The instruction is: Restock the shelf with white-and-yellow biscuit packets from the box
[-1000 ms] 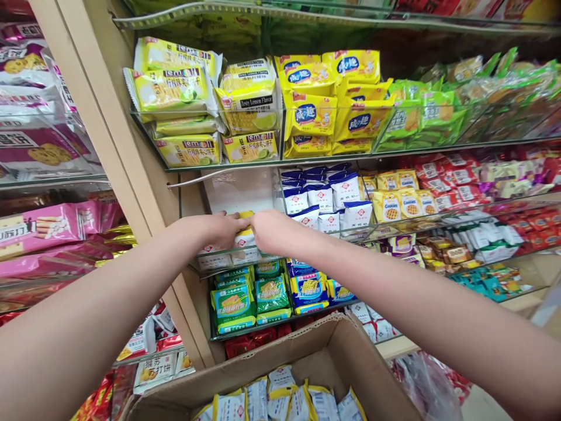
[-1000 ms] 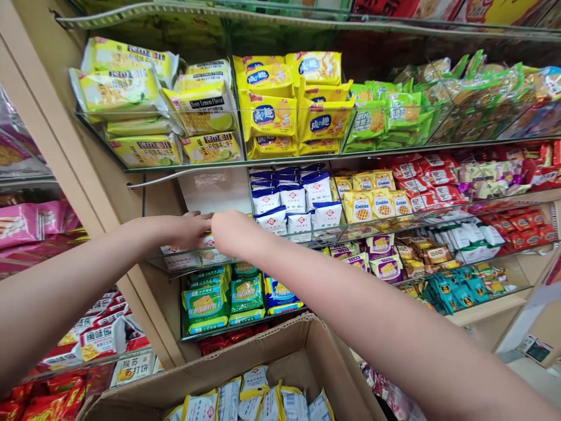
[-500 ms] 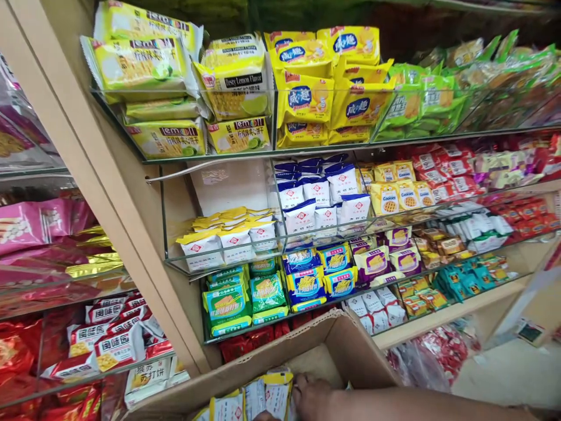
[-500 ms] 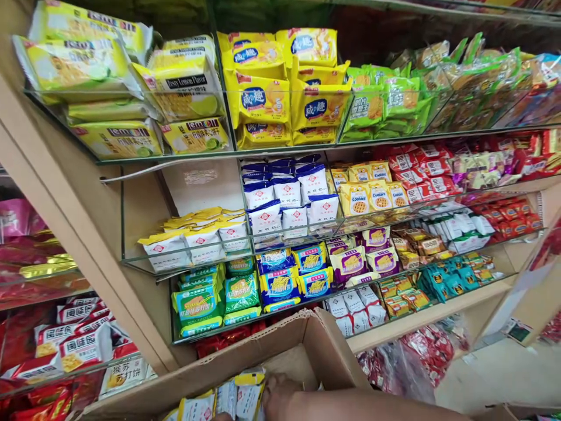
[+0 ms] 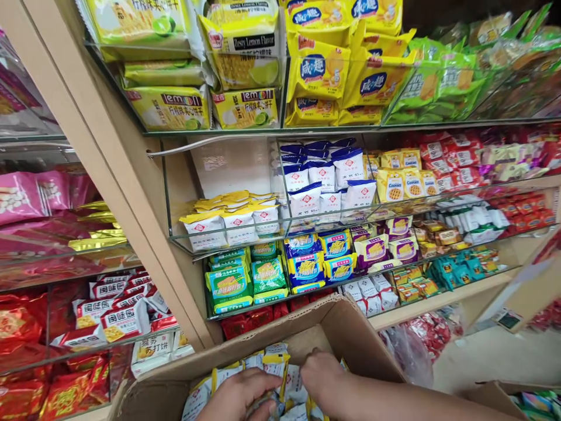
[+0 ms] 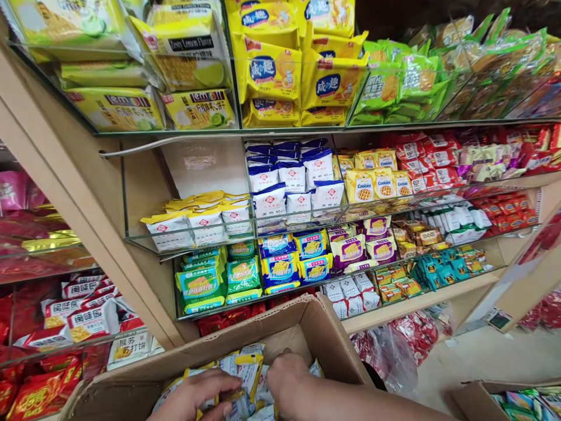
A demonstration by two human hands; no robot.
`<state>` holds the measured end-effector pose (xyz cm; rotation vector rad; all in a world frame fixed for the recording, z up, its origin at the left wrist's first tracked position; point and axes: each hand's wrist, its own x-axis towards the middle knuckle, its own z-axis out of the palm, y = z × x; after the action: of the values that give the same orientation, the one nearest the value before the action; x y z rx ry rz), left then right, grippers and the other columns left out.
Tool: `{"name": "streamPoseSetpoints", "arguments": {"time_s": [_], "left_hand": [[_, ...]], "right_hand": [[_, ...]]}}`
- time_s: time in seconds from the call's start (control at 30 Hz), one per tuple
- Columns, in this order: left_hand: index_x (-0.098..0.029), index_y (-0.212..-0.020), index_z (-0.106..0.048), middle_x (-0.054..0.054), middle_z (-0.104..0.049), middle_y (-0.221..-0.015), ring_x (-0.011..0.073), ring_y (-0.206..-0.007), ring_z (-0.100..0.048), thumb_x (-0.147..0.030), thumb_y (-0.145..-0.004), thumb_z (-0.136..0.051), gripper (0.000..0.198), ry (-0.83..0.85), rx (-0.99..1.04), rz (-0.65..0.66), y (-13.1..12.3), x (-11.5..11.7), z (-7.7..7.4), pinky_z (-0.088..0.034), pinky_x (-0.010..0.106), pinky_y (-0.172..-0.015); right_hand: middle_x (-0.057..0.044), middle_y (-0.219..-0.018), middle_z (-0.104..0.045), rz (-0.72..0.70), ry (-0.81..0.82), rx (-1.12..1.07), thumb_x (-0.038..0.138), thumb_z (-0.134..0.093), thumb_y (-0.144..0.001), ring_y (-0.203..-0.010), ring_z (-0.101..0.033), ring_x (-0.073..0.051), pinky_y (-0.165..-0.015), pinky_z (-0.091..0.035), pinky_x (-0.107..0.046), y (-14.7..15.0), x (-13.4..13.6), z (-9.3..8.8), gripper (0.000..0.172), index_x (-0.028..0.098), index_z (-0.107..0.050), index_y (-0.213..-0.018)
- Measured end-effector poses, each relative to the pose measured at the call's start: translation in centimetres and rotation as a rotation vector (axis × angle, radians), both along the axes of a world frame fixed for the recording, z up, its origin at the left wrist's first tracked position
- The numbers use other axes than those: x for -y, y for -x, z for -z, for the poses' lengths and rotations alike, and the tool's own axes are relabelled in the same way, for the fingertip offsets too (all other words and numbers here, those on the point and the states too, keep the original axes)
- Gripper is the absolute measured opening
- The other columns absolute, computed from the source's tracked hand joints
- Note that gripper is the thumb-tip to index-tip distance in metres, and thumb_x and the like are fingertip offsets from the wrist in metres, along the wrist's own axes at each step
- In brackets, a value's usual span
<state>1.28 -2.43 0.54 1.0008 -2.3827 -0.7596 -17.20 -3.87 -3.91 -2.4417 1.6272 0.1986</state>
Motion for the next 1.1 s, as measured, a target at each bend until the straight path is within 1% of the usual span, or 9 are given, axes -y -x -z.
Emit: {"name": "streamPoseSetpoints", "arguments": {"time_s": [0.13,0.2,0.27,0.4,0.57,0.73,0.83,1.0,1.1], "left_hand": [[-0.030,-0.110,-0.059,0.003,-0.067,-0.108,0.0196,-0.097,-0.060,-0.031,-0.083,-0.049,0.029,-0.230,-0.107,-0.157,0.2,-0.9,-1.9,-0.046,0.029,-0.086],[-0.029,-0.122,-0.048,0.004,-0.063,-0.113,0.0198,-0.098,-0.059,-0.035,-0.082,-0.051,0.041,-0.384,-0.240,-0.193,0.8,-1.2,-2.5,-0.046,0.031,-0.086],[-0.026,-0.123,-0.046,0.004,-0.066,-0.103,0.0193,-0.088,-0.061,-0.038,-0.079,-0.056,0.047,-0.539,-0.387,-0.202,1.7,-1.3,-2.9,-0.050,0.029,-0.074],[-0.019,-0.087,-0.064,-0.002,-0.065,-0.066,0.0137,-0.061,-0.061,-0.040,-0.074,-0.063,0.025,-0.766,-0.605,-0.256,3.4,-1.9,-3.8,-0.044,0.020,-0.049],[-0.018,-0.083,-0.066,0.000,-0.069,-0.072,0.0122,-0.060,-0.063,-0.038,-0.065,-0.072,0.027,-0.975,-0.917,-0.481,4.6,-2.9,-4.4,-0.046,0.019,-0.054],[-0.018,-0.074,-0.068,-0.002,-0.066,-0.062,0.0114,-0.054,-0.061,-0.034,-0.062,-0.075,0.021,-1.066,-1.068,-0.483,4.8,-2.9,-4.0,-0.044,0.018,-0.047],[-0.022,-0.080,-0.069,-0.001,-0.067,-0.068,0.0115,-0.058,-0.060,-0.030,-0.064,-0.074,0.018,-1.023,-1.138,-0.416,4.5,-2.8,-3.9,-0.045,0.018,-0.049],[-0.027,-0.095,-0.068,0.003,-0.065,-0.108,0.0137,-0.075,-0.058,-0.029,-0.067,-0.072,0.028,-0.965,-1.225,-0.364,3.6,-2.9,-4.6,-0.049,0.024,-0.061],[-0.025,-0.104,-0.064,0.006,-0.054,-0.127,0.0185,-0.088,-0.057,-0.034,-0.067,-0.071,0.039,-0.960,-1.224,-0.332,3.3,-3.0,-5.3,-0.050,0.027,-0.070]], "right_hand": [[-0.010,-0.081,-0.069,0.000,-0.050,0.128,0.010,-0.066,-0.061,-0.080,-0.063,-0.026,-0.068,-0.048,-0.032,2.7,-0.3,-5.2,0.017,0.015,-0.068,-0.076],[-0.005,-0.089,-0.067,0.024,-0.087,0.430,0.025,-0.066,-0.067,-0.085,-0.060,-0.022,-0.071,-0.045,-0.029,3.6,-0.6,-7.5,0.019,0.019,-0.064,-0.085],[-0.001,-0.087,-0.064,0.057,-0.159,0.814,0.031,-0.065,-0.068,-0.082,-0.057,-0.017,-0.069,-0.043,-0.025,3.7,-1.1,-8.9,0.020,0.021,-0.061,-0.085],[0.002,-0.076,-0.055,0.253,-0.180,1.284,0.040,-0.060,-0.074,-0.068,-0.051,-0.011,-0.058,-0.041,-0.021,2.2,-1.6,-8.3,0.025,0.019,-0.054,-0.087],[0.005,-0.055,-0.038,0.455,-0.146,1.309,0.057,-0.039,-0.081,-0.048,-0.041,-0.010,-0.040,-0.029,-0.019,0.6,-1.3,-6.5,0.040,0.020,-0.039,-0.064],[0.006,-0.049,-0.032,0.286,0.260,1.137,0.045,-0.037,-0.087,-0.047,-0.032,-0.008,-0.045,-0.025,-0.022,1.2,-1.9,-7.3,0.040,0.019,-0.032,-0.056],[0.006,-0.051,-0.034,0.101,0.338,1.125,0.040,-0.048,-0.084,-0.047,-0.033,-0.008,-0.046,-0.026,-0.022,2.1,-2.5,-8.0,0.035,0.019,-0.037,-0.058],[-0.002,-0.079,-0.058,-0.169,0.394,1.149,0.024,-0.056,-0.081,-0.073,-0.053,-0.012,-0.064,-0.043,-0.022,3.0,-3.3,-8.3,0.008,0.017,-0.054,-0.085],[-0.005,-0.089,-0.059,-0.345,0.514,1.059,0.012,-0.048,-0.084,-0.083,-0.051,-0.013,-0.072,-0.045,-0.023,3.1,-3.8,-8.3,0.016,0.018,-0.052,-0.098]]}}
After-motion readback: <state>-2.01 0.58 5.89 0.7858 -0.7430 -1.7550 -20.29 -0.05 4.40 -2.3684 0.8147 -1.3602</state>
